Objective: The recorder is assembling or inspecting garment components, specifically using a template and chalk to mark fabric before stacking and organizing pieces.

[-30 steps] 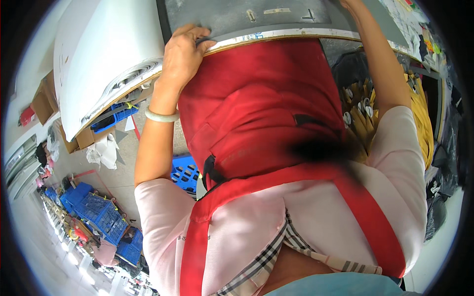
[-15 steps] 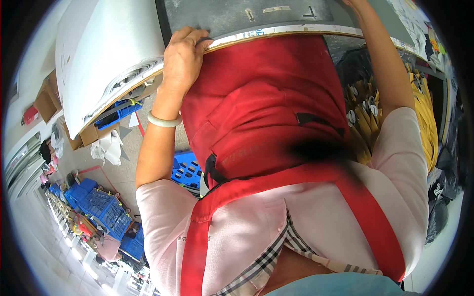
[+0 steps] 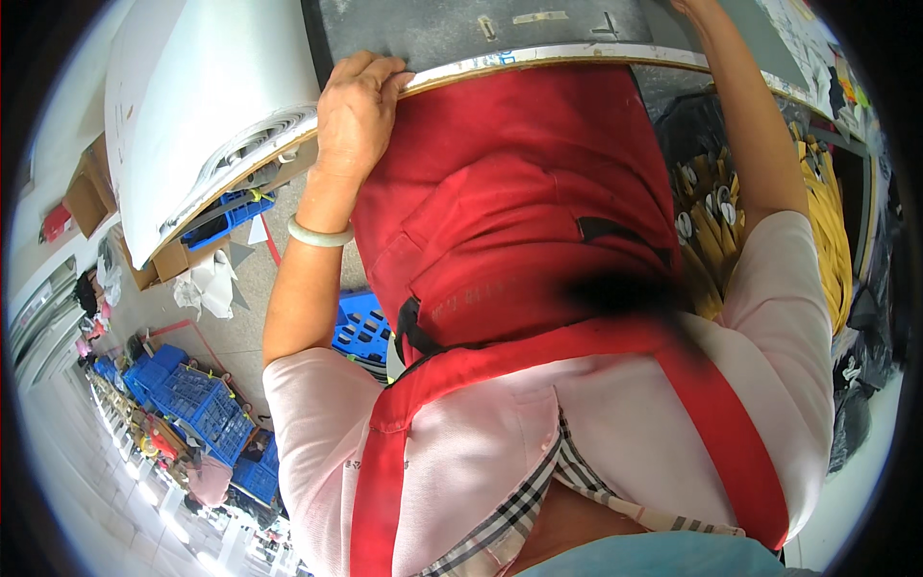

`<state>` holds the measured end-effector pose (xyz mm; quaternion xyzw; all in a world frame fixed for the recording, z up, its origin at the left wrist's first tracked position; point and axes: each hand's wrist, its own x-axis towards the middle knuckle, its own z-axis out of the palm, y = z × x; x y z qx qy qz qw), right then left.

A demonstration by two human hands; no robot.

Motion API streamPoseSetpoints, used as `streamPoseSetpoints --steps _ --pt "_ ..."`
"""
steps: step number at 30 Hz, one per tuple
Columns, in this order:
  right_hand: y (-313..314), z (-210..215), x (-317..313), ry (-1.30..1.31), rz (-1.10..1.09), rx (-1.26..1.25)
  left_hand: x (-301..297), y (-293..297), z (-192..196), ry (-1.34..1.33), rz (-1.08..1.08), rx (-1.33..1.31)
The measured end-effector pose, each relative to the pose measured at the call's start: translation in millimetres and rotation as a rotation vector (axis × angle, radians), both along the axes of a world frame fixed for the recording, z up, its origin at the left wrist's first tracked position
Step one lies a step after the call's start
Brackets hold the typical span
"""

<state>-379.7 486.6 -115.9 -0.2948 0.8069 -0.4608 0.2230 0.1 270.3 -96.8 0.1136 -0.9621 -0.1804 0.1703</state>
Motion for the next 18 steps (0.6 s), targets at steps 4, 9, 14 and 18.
streamPoseSetpoints --steps 4,9,14,18 --pt "3.2 3.5 2.1 0.077 -0.026 0.045 -2.5 2.9 -0.6 0.03 -0.022 -0.044" --pt "-5.2 5.4 8.1 0.123 -0.01 0.084 2.4 1.1 0.6 0.04 -0.014 -0.08" --pt "-1.7 -0.5 4.3 0.144 0.011 0.037 -0.2 3.9 2.2 0.026 -0.016 -0.06" --pt "-1.3 -3.5 5.6 0.154 -0.01 0.04 0.1 5.6 3.4 0.016 -0.001 -0.054"
